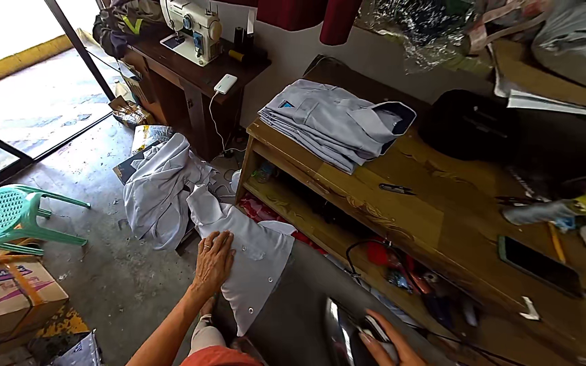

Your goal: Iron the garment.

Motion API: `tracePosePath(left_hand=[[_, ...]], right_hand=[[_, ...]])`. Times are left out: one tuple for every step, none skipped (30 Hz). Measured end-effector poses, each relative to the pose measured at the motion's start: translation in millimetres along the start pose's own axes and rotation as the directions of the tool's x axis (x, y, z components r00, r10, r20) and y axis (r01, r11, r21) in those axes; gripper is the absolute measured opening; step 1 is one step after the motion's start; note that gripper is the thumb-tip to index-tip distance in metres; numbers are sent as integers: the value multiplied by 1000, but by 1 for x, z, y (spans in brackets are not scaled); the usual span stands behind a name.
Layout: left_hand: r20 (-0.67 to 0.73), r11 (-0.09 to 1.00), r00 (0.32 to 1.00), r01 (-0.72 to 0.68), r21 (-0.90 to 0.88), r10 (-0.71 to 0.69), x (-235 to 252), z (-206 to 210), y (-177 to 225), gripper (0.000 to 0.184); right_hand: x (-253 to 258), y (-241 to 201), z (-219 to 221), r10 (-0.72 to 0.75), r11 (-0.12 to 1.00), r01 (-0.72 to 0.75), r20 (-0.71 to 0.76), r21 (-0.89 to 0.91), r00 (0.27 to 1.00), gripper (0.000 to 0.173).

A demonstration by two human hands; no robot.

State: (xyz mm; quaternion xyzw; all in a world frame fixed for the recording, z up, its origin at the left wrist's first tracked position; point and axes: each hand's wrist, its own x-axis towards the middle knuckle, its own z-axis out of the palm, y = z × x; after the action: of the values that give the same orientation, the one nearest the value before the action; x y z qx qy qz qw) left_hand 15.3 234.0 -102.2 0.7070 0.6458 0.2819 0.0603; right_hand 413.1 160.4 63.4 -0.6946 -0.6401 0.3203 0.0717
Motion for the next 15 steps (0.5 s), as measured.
tracePosePath(left_hand=[[-5, 1000, 1000, 0, 2, 0, -1, -1, -1, 44], [0, 1000, 1000, 5, -6, -5, -1, -2, -2, 44], [8, 1000, 1000, 13, -23, -13, 1, -5, -3, 43], [14, 999, 1000, 25, -46, -24, 5, -7, -4, 42], [13, 997, 999, 33, -67, -32, 9, -10, -3, 41], [9, 997, 999, 31, -77, -31, 14, -13, -3, 40], [13, 997, 1000, 23, -79, -22, 18, -14, -2, 40], [29, 997, 1000, 10, -71, -8, 22, -15, -3, 39], [61, 998, 998, 8, -55, -4, 24, -15, -6, 39], [104, 999, 995, 19, -50, -14, 25, -16, -11, 39], [148, 997, 988, 44, -65, -34, 26, -16, -16, 39], [188, 992, 981, 75, -99, -55, 27, -17, -20, 39], [216, 987, 974, 97, -128, -68, 28, -18, -23, 38], [237, 981, 968, 115, -156, -76, 29, -20, -26, 38], [259, 974, 962, 134, -180, -84, 32, -21, -28, 37]], right_hand=[[14, -23, 4, -50, 999, 50, 5, -8, 999, 60], [30, -44, 10, -105, 994, 105, -4, -11, 994, 59], [48, -65, 18, -160, 987, 160, -19, -16, 987, 59], [67, -86, 26, -211, 977, 211, -23, -18, 977, 59], [85, -107, 33, -248, 969, 248, 0, -17, 969, 60], [101, -125, 38, -263, 964, 264, 50, -15, 963, 60], [115, -142, 44, -264, 963, 267, 110, -16, 958, 60], [125, -154, 50, -257, 964, 266, 165, -29, 952, 60], [130, -161, 57, -248, 963, 264, 204, -56, 947, 60], [130, -165, 63, -244, 959, 269, 227, -88, 943, 61], [127, -166, 66, -244, 952, 279, 242, -124, 939, 62], [122, -166, 67, -235, 947, 282, 261, -157, 936, 62], [118, -165, 68, -213, 945, 271, 284, -184, 935, 62], [114, -165, 69, -191, 942, 262, 302, -212, 934, 62], [112, -165, 70, -183, 935, 264, 314, -237, 932, 62]])
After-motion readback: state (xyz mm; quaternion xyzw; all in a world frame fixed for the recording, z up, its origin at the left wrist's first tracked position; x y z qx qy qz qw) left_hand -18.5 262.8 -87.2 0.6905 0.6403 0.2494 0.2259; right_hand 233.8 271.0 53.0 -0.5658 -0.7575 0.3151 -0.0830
